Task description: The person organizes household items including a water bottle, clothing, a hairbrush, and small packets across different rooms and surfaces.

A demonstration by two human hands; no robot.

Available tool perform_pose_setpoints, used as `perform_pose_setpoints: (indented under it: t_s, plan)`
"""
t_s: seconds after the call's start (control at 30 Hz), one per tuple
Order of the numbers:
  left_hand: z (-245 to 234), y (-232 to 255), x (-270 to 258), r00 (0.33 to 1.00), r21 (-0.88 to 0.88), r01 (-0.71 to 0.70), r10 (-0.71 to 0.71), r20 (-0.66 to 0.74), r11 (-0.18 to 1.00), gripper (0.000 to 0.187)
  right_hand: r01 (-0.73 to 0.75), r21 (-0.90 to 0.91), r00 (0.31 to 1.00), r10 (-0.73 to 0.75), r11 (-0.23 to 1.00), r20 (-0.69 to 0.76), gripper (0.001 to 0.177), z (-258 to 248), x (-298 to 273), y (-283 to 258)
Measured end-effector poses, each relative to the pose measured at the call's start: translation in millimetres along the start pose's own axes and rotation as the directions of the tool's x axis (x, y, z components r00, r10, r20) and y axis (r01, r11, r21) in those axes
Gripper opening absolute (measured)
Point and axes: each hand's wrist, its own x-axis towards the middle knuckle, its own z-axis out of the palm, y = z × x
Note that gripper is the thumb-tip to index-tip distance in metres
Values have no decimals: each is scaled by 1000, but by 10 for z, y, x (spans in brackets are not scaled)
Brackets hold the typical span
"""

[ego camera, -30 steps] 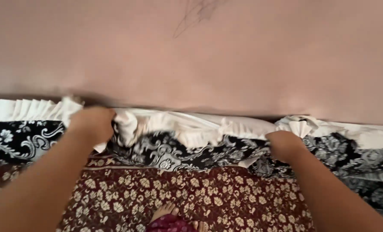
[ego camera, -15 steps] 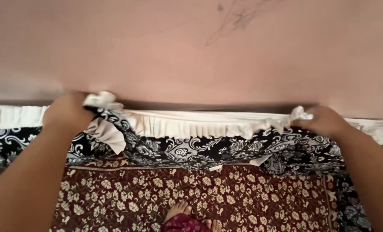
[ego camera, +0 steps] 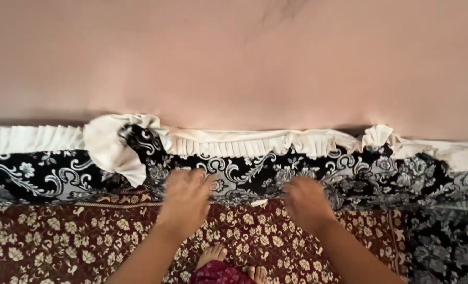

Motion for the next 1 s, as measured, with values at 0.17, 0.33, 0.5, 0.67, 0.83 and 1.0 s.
perform_pose_setpoints:
  t_s: [0.17,0.33,0.5,0.67,0.83,1.0]
  plan:
    - [-116,-425,611,967,20,-63,56,247,998,68,-32,65,993,24,997,114,58,-741,622,143]
    - [131,-1251,606,946,69,142,-156,284,987,73,-138,3,917,126,990,378,67,-720,704,869]
    - [374,-1380,387,926,173,374,-376,-28,911,82,-377,47,924,379,925,-49,79,-551,412,1277]
    - [620,-1554,836,895,-186,438,-446,-3,880,102,-640,341,761,628,688,160,79,-94,494,2031]
    - [407,-1702,1118,782,-607,576,-586,213,548,104,-636,456,761,602,622,241,81,-190,661,1911]
    - [-1071,-301,1007,612,-85,757,-656,441,648,63,-675,123,738,670,728,81,68,-529,519,1351]
